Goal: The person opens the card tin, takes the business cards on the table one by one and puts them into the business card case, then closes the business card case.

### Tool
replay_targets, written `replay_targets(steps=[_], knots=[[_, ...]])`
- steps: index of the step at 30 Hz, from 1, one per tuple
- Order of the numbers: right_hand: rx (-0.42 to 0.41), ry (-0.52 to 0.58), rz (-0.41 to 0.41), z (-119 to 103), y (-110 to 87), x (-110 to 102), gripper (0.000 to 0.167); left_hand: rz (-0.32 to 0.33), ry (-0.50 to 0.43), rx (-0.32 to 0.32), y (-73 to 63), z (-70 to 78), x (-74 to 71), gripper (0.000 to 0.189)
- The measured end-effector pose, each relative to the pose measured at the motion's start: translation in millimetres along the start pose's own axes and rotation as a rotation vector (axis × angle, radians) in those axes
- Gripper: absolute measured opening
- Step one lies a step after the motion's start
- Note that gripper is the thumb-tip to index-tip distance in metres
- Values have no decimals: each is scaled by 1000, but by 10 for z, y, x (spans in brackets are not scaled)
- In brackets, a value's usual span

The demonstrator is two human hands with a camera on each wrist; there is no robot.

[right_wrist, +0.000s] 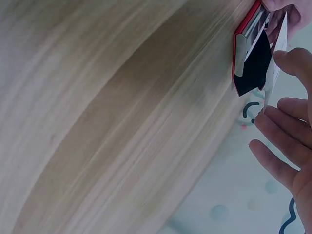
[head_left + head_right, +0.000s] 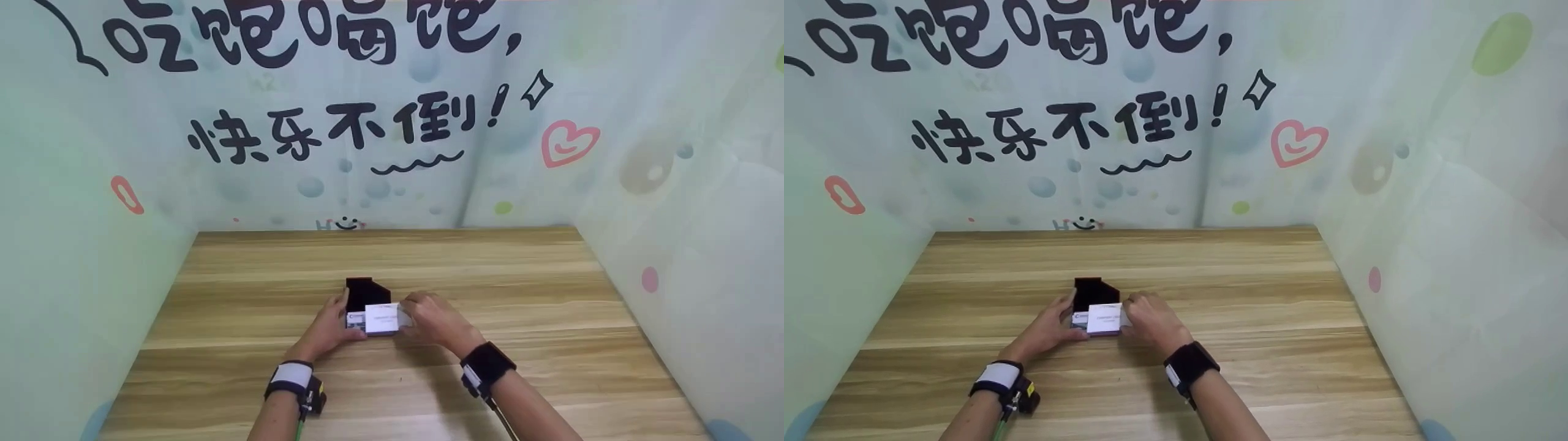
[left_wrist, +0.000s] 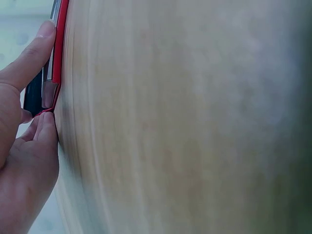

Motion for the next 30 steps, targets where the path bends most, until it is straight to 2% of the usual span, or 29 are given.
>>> replay_targets(steps=[7,12,16,23,30], knots=[[47,-3,15,15,130,84,32,5,-30,-30,-8,-3,-23,113],[52,16,36,-1,233,126,31,6,-39,-39,-9,19,-47,114],[61,51,21,-19,311,181,29,4,-36,-35,2,18,-41,115],[138,54,1,-70,388,296,32,-10,-31,-65,12,6,-25,115],[182,14,-7,-113,387,417,27,25,-9,-10,23,15,-4,112]])
Point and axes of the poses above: each hand's wrist, its own y-axis towards the middle knuckle, its own x-axis out of the palm, z = x × y, the point moved 3 cm from there along y, towards the middle knuckle, and after that the axes turned 7 degrees about y, right-handed, at the moved point
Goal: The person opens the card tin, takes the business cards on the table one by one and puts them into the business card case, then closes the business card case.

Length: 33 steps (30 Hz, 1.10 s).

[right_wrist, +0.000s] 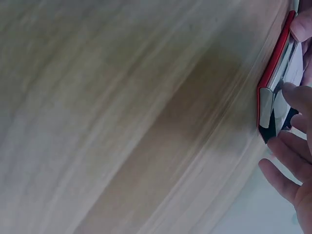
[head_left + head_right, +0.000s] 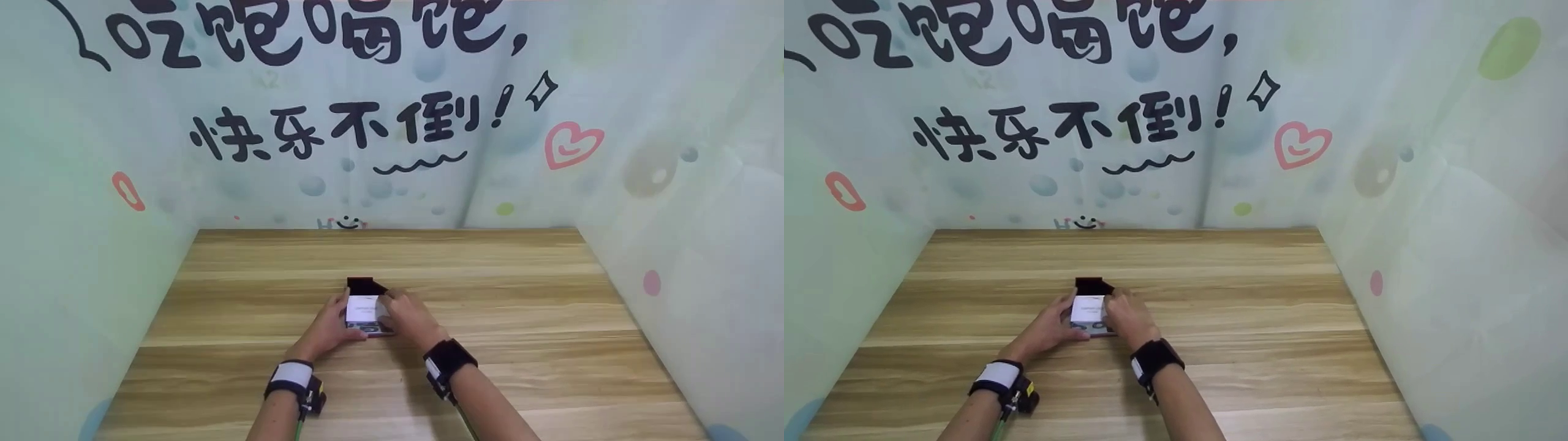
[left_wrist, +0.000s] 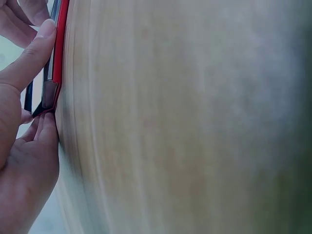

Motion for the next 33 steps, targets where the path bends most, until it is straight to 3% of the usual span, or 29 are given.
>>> replay_targets(steps=[2,7,16,22,25,33], knots=[[30,6,-8,6,5,21,26,7,9,15,-3,2,6,111],[98,32,-24,8,7,58,28,-11,13,-16,-19,3,13,112],[71,48,-13,19,-37,106,17,-17,-7,-41,-11,-17,6,111],[82,-16,-52,8,-73,113,36,-15,-16,-33,-12,-18,4,111],[47,-82,-75,-26,-97,107,41,-13,-12,-30,-22,-21,10,111],[-159,-210,-149,-121,-202,137,52,-17,-8,-16,-10,-5,3,111]])
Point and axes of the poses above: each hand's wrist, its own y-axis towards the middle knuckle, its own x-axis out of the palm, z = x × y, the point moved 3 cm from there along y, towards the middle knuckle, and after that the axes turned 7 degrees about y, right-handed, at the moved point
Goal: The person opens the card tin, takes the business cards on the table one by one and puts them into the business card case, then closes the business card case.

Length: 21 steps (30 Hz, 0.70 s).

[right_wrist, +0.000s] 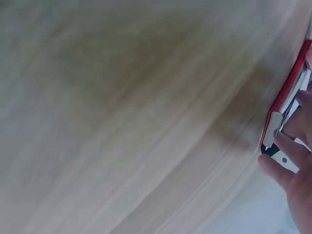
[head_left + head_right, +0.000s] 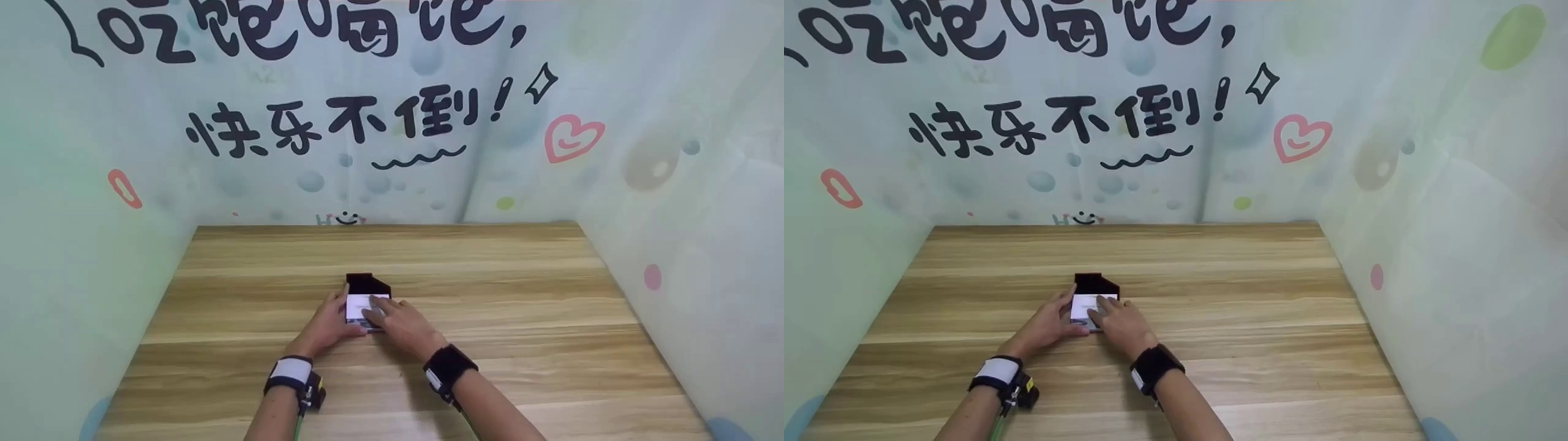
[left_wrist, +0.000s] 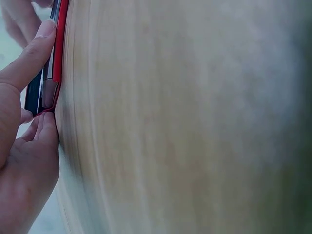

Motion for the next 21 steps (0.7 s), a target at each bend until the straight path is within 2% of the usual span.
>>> replay_targets(steps=[4,11,21], knots=[[8,-28,-53,6,-15,-13,57,-15,-4,-28,7,-2,-8,112],[78,52,-147,-9,-18,-7,62,-28,-3,-37,-10,-2,-6,113],[74,42,-126,-67,-50,5,54,-24,37,-17,2,-1,1,112]])
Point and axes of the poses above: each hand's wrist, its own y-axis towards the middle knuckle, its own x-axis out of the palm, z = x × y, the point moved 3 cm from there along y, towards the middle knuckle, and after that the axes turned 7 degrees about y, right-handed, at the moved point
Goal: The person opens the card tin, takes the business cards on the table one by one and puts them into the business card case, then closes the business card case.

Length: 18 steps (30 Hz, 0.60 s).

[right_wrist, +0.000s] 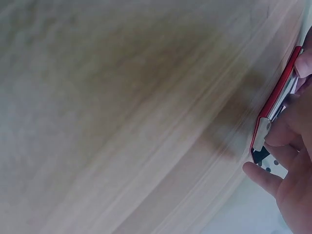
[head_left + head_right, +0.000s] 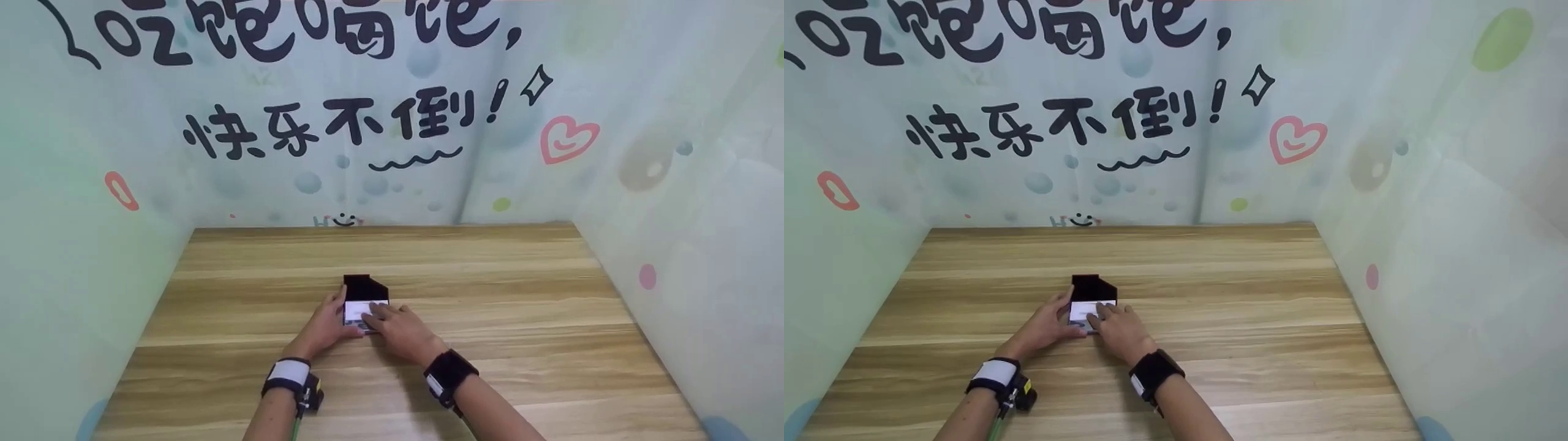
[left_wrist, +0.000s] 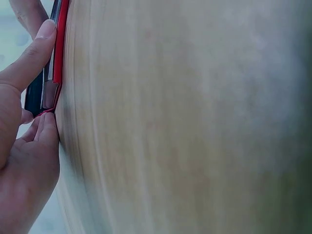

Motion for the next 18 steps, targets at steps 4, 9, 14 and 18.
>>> replay_targets(steps=[4,9,14,18], knots=[[-10,8,36,-33,-39,-1,55,16,-11,28,1,5,8,112],[-24,-17,78,-113,-78,-3,53,32,-11,50,-13,1,-1,112],[-43,-11,120,-173,-90,4,50,47,-19,46,-22,25,3,110],[-48,30,157,-175,-102,21,47,56,-32,68,-34,40,21,109]])
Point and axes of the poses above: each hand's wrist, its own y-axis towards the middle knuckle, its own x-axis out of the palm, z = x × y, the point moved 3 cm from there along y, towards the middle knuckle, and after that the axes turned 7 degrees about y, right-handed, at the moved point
